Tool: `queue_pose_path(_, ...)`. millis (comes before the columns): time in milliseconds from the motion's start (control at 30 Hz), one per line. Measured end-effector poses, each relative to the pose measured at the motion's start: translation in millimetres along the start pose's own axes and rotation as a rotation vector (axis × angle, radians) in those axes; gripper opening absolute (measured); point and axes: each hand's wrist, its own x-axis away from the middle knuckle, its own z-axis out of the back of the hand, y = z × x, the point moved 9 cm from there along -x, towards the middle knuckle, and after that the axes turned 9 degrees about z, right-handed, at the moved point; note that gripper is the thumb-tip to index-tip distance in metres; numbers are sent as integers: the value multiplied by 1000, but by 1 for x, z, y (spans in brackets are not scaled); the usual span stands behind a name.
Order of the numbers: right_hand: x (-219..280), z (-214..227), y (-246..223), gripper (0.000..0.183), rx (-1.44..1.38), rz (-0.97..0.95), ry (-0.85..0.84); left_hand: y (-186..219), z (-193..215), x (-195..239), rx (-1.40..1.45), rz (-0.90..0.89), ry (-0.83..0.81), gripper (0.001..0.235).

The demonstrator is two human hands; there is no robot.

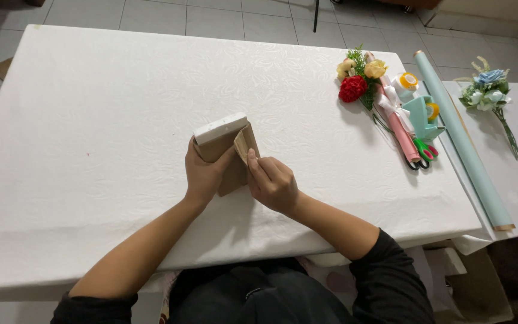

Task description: Wrapping a small white box with brown paper and securing it with tape

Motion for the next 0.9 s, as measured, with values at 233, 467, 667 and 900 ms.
queue_pose_path(233, -14, -3, -17, 19, 186, 187, -125, 0, -3, 7, -20, 26, 41, 49)
queue_pose_path(467, -18, -3, -16, 25, 267, 188, -215, -10, -8, 7, -43, 36, -22, 66)
queue_pose_path(667, -33, -1, -30, 15, 236, 253, -281, 4, -10, 9, -56, 14, -74, 64)
queue_pose_path(900, 2, 4, 37, 22, -322, -197, -77, 32, 1, 6, -31, -157, -127, 48)
